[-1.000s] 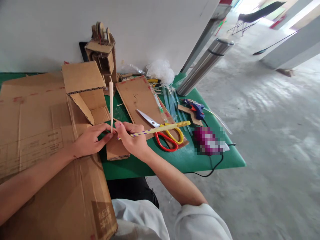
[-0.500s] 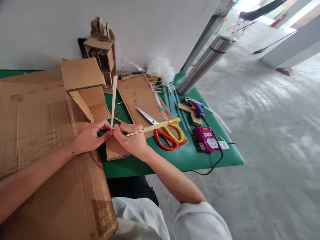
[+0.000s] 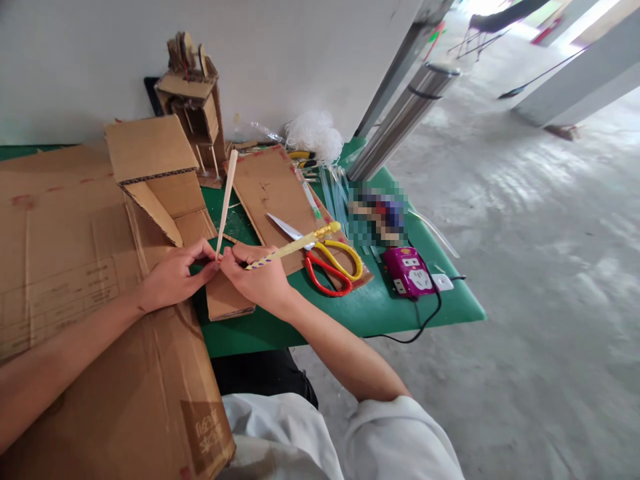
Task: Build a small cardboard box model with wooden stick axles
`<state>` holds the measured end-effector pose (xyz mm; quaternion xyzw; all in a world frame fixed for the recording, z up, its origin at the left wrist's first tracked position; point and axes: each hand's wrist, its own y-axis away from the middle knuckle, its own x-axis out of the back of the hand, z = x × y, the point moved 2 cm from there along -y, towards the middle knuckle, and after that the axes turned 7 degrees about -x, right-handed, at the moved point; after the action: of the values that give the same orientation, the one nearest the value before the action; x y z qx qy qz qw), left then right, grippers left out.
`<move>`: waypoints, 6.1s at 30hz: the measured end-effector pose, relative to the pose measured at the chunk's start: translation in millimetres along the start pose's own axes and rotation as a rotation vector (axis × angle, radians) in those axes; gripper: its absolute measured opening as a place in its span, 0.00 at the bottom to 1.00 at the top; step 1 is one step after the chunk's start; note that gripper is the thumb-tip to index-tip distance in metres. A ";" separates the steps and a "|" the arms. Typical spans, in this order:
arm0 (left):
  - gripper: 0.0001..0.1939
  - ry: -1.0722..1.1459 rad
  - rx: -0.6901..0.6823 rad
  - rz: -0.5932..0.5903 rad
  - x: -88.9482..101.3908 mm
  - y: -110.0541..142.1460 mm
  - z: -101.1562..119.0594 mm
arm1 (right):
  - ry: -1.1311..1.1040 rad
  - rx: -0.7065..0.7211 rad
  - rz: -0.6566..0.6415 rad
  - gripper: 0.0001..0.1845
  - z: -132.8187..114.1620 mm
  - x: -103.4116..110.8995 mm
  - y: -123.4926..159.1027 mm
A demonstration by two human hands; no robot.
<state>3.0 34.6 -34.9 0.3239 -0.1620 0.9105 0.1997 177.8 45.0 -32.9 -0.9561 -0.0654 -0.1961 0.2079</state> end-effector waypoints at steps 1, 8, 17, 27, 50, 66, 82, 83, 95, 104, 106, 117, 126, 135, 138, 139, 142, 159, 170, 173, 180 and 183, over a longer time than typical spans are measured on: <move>0.11 0.004 0.000 0.000 -0.2 0.0 -0.3 | 0.001 0.001 -0.007 0.23 0.1 0.1 0.1; 0.10 0.015 -0.001 0.007 -1.7 0.0 -3.9 | -0.051 0.032 -0.020 0.25 -0.9 -0.8 0.0; 0.10 -0.016 0.001 0.000 0.2 0.6 -1.1 | -0.015 0.024 0.008 0.22 -0.3 -0.8 -1.4; 0.11 -0.008 0.009 0.002 -0.7 -0.3 -1.7 | -0.045 0.012 -0.020 0.25 0.6 -1.6 -0.1; 0.13 -0.081 0.052 -0.011 -2.2 -0.6 1.8 | -0.197 -0.064 -0.135 0.27 -10.7 12.9 27.6; 0.12 -0.092 0.026 -0.008 -3.0 -0.2 -1.4 | -0.095 -0.114 -0.085 0.26 -7.8 8.6 28.4; 0.13 -0.102 0.024 -0.024 -2.1 0.9 -1.5 | -0.111 -0.118 -0.064 0.28 -10.3 7.8 27.9; 0.13 -0.103 0.022 -0.023 -1.9 0.9 -1.5 | -0.113 -0.120 -0.057 0.28 -10.4 7.7 27.7; 0.12 -0.081 -0.002 -0.021 -2.0 0.7 -1.0 | -0.120 -0.108 -0.028 0.26 -11.0 7.5 27.8; 0.12 -0.074 0.004 -0.023 -1.6 0.6 -0.6 | -0.085 -0.080 -0.045 0.26 -11.1 7.6 27.8; 0.12 -0.069 0.007 -0.017 -1.6 0.7 -0.5 | -0.064 -0.080 -0.033 0.26 -10.3 7.3 28.4; 0.11 -0.043 0.000 -0.020 -2.9 1.1 -2.8 | -0.085 -0.085 -0.080 0.27 -10.8 5.2 29.4; 0.12 -0.049 0.008 -0.029 -2.3 1.1 -2.3 | -0.047 -0.093 -0.061 0.27 -7.7 6.0 28.9; 0.11 -0.045 0.017 -0.020 -1.8 0.3 -0.6 | -0.108 -0.176 -0.029 0.27 -5.0 8.0 32.2; 0.11 -0.046 0.012 -0.024 -1.6 0.6 -1.1 | -0.187 -0.214 0.056 0.28 1.7 23.4 26.0; 0.11 -0.047 0.012 -0.024 -1.6 0.8 -1.0 | -0.181 -0.216 0.073 0.29 4.5 30.3 21.7; 0.11 -0.060 0.013 -0.017 -1.0 1.2 1.3 | 0.015 -0.301 0.026 0.26 17.6 48.6 5.3; 0.12 -0.270 0.253 0.194 5.3 0.3 -2.5 | 0.782 -0.283 -0.358 0.17 57.8 20.9 -4.4; 0.14 -0.609 0.270 0.039 -0.4 -1.0 -5.3 | 0.895 -0.276 -0.387 0.20 55.9 13.0 -2.4; 0.16 -0.646 0.255 0.006 -1.9 -0.8 -5.7 | 0.877 -0.258 -0.382 0.21 55.2 13.6 -1.5; 0.22 -0.791 0.143 0.013 -1.2 3.0 -2.9 | 0.741 -0.247 -0.200 0.16 52.4 39.2 -0.1; 0.30 -0.794 0.185 0.032 8.0 6.4 5.1 | 0.783 -0.214 -0.048 0.14 57.2 72.5 5.0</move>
<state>-2.9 29.0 -27.0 0.6643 -0.1489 0.7284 0.0776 265.1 67.9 -53.4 -0.8237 0.0173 -0.5556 0.1116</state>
